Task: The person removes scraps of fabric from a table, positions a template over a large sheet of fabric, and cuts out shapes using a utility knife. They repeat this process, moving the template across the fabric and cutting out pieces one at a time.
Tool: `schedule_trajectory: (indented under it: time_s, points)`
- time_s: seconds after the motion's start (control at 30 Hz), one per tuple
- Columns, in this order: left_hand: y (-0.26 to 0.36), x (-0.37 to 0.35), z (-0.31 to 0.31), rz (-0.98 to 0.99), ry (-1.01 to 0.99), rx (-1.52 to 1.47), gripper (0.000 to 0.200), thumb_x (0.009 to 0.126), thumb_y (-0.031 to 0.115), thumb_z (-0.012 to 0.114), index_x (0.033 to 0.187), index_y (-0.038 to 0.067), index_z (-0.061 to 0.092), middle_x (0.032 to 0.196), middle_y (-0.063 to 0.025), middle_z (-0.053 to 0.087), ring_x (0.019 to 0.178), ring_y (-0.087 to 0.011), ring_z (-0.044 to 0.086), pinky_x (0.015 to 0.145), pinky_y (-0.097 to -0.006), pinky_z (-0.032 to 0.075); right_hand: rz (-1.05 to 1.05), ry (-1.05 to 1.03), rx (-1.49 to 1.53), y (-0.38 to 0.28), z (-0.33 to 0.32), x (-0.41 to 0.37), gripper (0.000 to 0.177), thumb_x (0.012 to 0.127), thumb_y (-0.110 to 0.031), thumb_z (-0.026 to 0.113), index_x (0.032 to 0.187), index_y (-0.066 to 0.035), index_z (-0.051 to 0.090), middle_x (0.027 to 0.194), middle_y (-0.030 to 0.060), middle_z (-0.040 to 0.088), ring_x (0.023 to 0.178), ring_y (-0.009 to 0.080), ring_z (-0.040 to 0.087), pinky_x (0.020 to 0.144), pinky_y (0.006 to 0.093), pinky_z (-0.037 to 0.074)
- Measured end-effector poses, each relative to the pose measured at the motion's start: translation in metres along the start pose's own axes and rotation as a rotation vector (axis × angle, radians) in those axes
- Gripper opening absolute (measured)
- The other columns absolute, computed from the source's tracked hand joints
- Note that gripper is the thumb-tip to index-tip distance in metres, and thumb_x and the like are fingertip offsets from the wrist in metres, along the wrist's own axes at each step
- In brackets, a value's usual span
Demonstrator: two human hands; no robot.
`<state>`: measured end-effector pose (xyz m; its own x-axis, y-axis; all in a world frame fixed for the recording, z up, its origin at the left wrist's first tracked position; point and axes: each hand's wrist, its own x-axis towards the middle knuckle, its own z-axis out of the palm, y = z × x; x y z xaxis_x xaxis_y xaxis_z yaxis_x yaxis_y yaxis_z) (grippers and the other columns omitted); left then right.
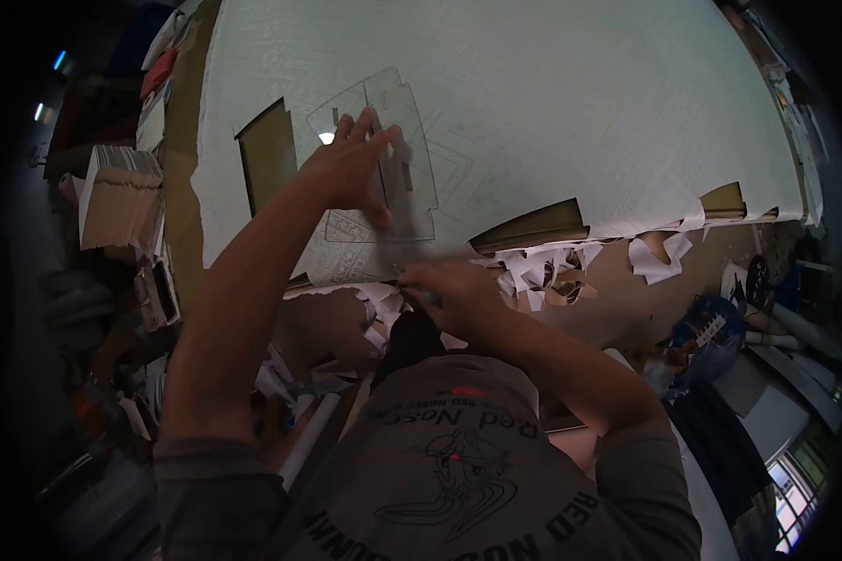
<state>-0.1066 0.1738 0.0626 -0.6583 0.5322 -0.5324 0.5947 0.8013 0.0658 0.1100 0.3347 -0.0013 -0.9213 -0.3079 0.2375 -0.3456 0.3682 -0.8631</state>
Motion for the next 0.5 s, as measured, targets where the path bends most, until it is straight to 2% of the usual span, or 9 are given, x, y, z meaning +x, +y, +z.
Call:
schedule_trajectory:
  time_s: [0.07, 0.1, 0.17, 0.27, 0.4, 0.47, 0.5]
  points:
    - [-0.001, 0.0, -0.001, -0.007, 0.009, 0.007, 0.139, 0.051, 0.048, 0.102, 0.165, 0.021, 0.027, 0.175, -0.0243, 0.009, 0.16, -0.0511, 0.013, 0.124, -0.0574, 0.035, 0.075, 0.249, -0.021, 0.0, -0.011, -0.009, 0.021, 0.088, -0.01, 0.077, 0.108, -0.005, 0.07, 0.096, 0.015, 0.075, 0.087, 0.0354, 0.075, 0.075, 0.0436, 0.058]
    - [-0.002, 0.002, 0.001, 0.006, 0.007, 0.007, 0.139, 0.051, 0.048, 0.102, 0.165, 0.021, 0.027, 0.175, -0.0243, 0.009, 0.16, -0.0511, 0.013, 0.124, -0.0574, 0.035, 0.084, 0.255, -0.027, -0.002, -0.014, -0.011, 0.021, 0.088, -0.01, 0.077, 0.108, -0.005, 0.07, 0.096, 0.015, 0.075, 0.087, 0.0354, 0.075, 0.075, 0.0436, 0.058]
    - [-0.003, 0.003, 0.004, 0.001, 0.037, 0.022, 0.141, 0.05, 0.048, 0.102, 0.165, 0.02, 0.026, 0.175, -0.0255, 0.009, 0.159, -0.0517, 0.014, 0.123, -0.0581, 0.037, 0.312, 0.378, 0.013, -0.009, -0.02, -0.012, 0.018, 0.092, -0.01, 0.075, 0.108, -0.004, 0.071, 0.093, 0.0159, 0.076, 0.082, 0.0354, 0.075, 0.072, 0.0403, 0.059]
    - [-0.003, 0.003, 0.004, 0.013, 0.046, 0.035, 0.142, 0.05, 0.049, 0.102, 0.166, 0.02, 0.024, 0.174, -0.0271, 0.01, 0.159, -0.0524, 0.015, 0.122, -0.0583, 0.038, 0.33, 0.462, 0.045, -0.01, -0.013, -0.013, 0.017, 0.093, -0.01, 0.075, 0.107, -0.004, 0.071, 0.089, 0.0164, 0.075, 0.08, 0.0349, 0.076, 0.069, 0.0389, 0.058]
    - [-0.004, 0.001, 0.004, 0.057, 0.062, 0.027, 0.144, 0.052, 0.051, 0.101, 0.167, 0.019, 0.021, 0.174, -0.0289, 0.01, 0.158, -0.0546, 0.015, 0.122, -0.0583, 0.038, 0.365, 0.537, -0.061, -0.021, -0.002, -0.006, 0.016, 0.092, -0.01, 0.075, 0.106, -0.004, 0.07, 0.088, 0.0166, 0.075, 0.08, 0.0346, 0.076, 0.069, 0.0394, 0.058]
    - [-0.004, 0.003, 0.004, 0.044, 0.048, 0.054, 0.145, 0.053, 0.054, 0.101, 0.168, 0.018, 0.019, 0.173, -0.0301, 0.011, 0.157, -0.0567, 0.016, 0.121, -0.0581, 0.038, 0.517, 0.573, -0.097, -0.027, 0.004, -0.001, 0.017, 0.093, -0.01, 0.076, 0.107, -0.001, 0.071, 0.087, 0.0142, 0.076, 0.079, 0.0217, 0.075, 0.072, 0.0342, 0.057]
    - [-0.004, 0.004, 0.003, 0.066, 0.06, 0.043, 0.145, 0.053, 0.054, 0.101, 0.168, 0.018, 0.019, 0.173, -0.0301, 0.011, 0.157, -0.0567, 0.016, 0.121, -0.0581, 0.038, 0.522, 0.58, -0.124, -0.029, 0.007, 0.002, 0.017, 0.093, -0.01, 0.076, 0.107, -0.001, 0.071, 0.087, 0.0142, 0.076, 0.079, 0.0217, 0.075, 0.072, 0.0342, 0.057]
